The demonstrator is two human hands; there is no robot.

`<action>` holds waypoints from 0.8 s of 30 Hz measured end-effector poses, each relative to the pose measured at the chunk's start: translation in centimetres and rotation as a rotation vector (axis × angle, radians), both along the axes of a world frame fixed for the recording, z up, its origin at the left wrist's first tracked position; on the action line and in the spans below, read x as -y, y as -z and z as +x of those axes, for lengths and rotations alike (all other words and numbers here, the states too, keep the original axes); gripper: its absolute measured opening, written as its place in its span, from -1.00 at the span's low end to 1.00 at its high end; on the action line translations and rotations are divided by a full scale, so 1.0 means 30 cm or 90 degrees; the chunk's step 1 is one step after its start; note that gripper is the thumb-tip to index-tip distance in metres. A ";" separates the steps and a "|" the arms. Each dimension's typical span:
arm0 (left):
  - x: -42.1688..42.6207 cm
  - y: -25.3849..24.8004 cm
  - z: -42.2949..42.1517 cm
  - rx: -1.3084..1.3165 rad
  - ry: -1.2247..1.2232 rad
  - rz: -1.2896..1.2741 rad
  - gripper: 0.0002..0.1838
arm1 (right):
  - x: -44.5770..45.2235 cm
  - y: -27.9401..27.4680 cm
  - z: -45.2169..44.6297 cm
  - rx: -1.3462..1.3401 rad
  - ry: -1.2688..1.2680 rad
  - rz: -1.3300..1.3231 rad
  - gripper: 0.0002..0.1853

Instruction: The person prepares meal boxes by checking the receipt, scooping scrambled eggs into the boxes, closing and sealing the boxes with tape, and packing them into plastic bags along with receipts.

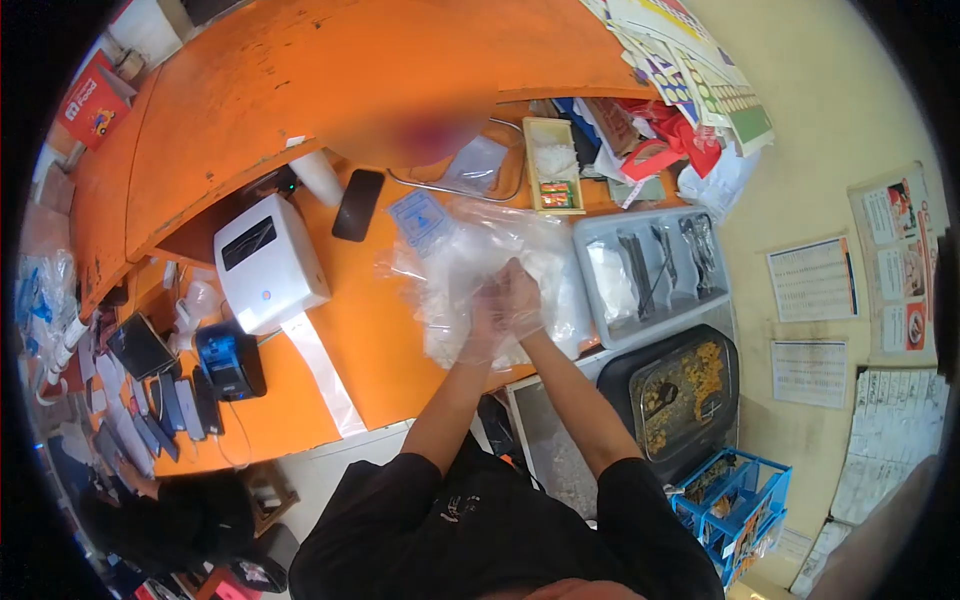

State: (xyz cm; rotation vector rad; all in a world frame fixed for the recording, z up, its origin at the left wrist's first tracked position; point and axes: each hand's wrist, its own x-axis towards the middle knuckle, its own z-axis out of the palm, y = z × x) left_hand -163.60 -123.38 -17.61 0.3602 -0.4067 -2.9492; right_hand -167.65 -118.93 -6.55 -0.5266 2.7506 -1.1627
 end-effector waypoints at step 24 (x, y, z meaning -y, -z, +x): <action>-0.074 -0.229 0.126 0.187 0.117 -0.246 -0.62 | -0.176 -0.114 0.180 0.068 0.104 0.088 -0.78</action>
